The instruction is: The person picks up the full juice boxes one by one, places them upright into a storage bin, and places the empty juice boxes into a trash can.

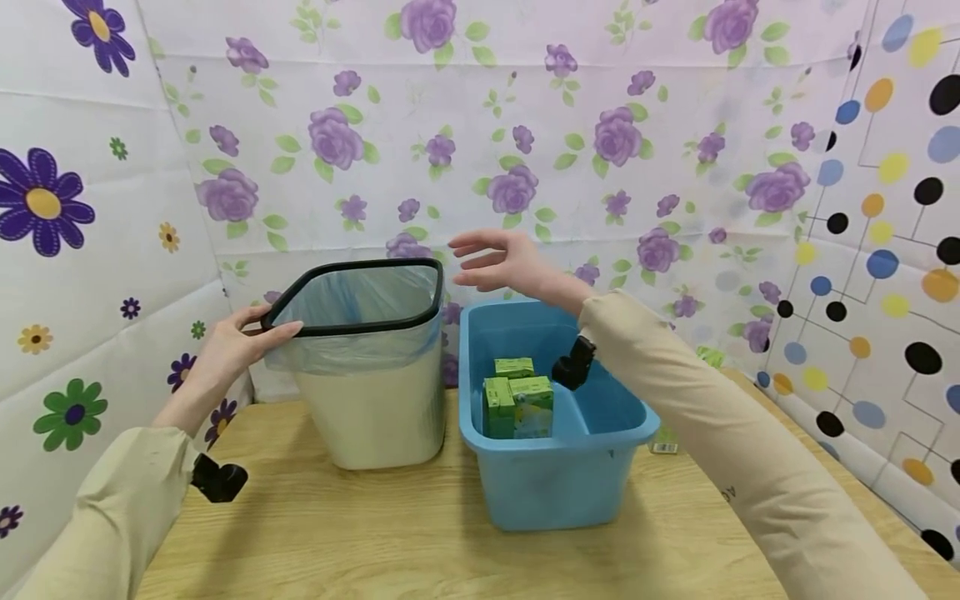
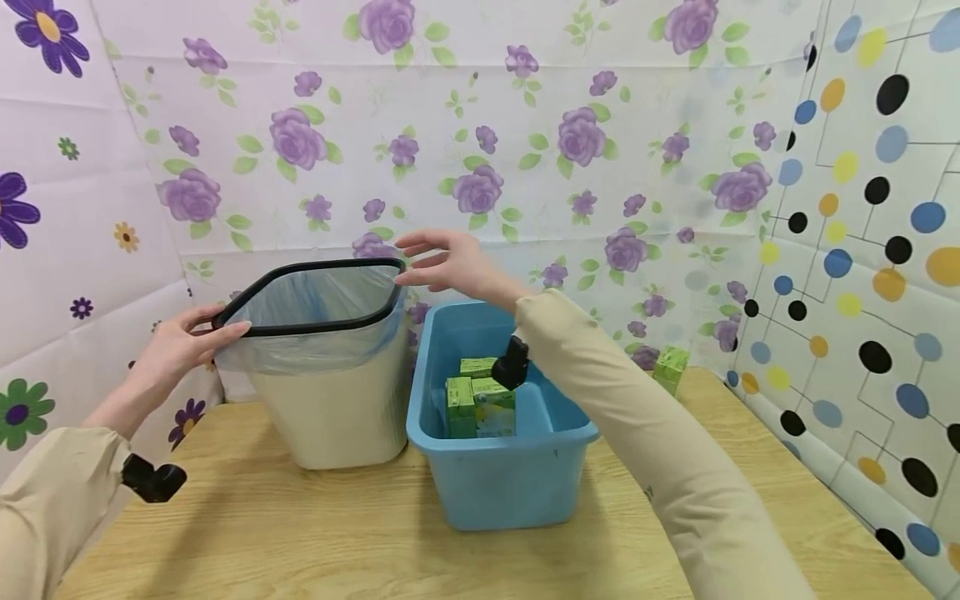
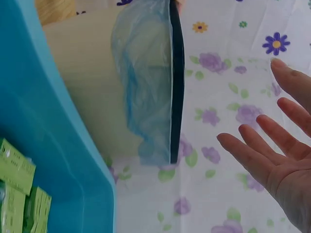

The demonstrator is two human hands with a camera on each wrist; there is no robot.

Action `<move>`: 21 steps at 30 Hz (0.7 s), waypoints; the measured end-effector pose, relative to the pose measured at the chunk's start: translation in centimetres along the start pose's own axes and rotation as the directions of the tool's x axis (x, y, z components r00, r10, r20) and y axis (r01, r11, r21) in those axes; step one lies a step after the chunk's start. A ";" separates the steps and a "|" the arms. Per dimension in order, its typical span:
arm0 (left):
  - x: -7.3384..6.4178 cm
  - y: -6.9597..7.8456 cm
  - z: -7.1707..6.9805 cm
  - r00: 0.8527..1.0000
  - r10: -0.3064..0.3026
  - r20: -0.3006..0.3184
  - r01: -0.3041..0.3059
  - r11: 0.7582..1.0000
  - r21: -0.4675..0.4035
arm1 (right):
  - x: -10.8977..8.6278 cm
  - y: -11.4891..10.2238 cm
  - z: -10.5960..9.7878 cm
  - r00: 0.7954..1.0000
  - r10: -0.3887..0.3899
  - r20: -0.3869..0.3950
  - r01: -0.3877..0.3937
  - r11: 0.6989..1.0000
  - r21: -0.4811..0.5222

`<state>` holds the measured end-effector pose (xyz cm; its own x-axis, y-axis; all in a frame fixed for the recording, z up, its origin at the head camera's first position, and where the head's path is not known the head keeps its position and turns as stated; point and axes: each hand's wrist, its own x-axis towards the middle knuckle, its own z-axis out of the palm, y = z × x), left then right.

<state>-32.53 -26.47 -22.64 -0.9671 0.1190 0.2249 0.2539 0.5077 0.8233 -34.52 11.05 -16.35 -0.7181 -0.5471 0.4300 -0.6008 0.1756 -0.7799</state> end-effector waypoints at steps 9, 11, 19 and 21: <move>0.0 0.0 0.3 1.000 0.019 -0.014 -0.019 1.000 -0.002 | -3.1 1.3 -3.5 0.999 0.018 -0.035 -0.018 1.000 -0.019; 0.1 0.0 0.3 1.000 0.017 -0.014 -0.017 1.000 -0.002 | -3.9 1.6 -4.3 0.998 0.025 -0.058 -0.026 0.999 -0.019; 0.0 0.1 0.0 1.000 0.004 -0.011 -0.004 1.000 -0.001 | -6.6 3.0 -6.9 0.987 0.029 -0.157 -0.040 0.997 -0.064; 0.0 0.1 0.0 1.000 0.009 -0.014 -0.009 1.000 -0.005 | -7.3 3.3 -7.4 0.984 0.040 -0.174 -0.054 0.996 -0.075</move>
<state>-32.49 -26.41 -22.61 -0.9644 0.1116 0.2396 0.2628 0.5022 0.8239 -33.88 21.71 -18.65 -0.7919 -0.3889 0.4709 -0.5858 0.2660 -0.7656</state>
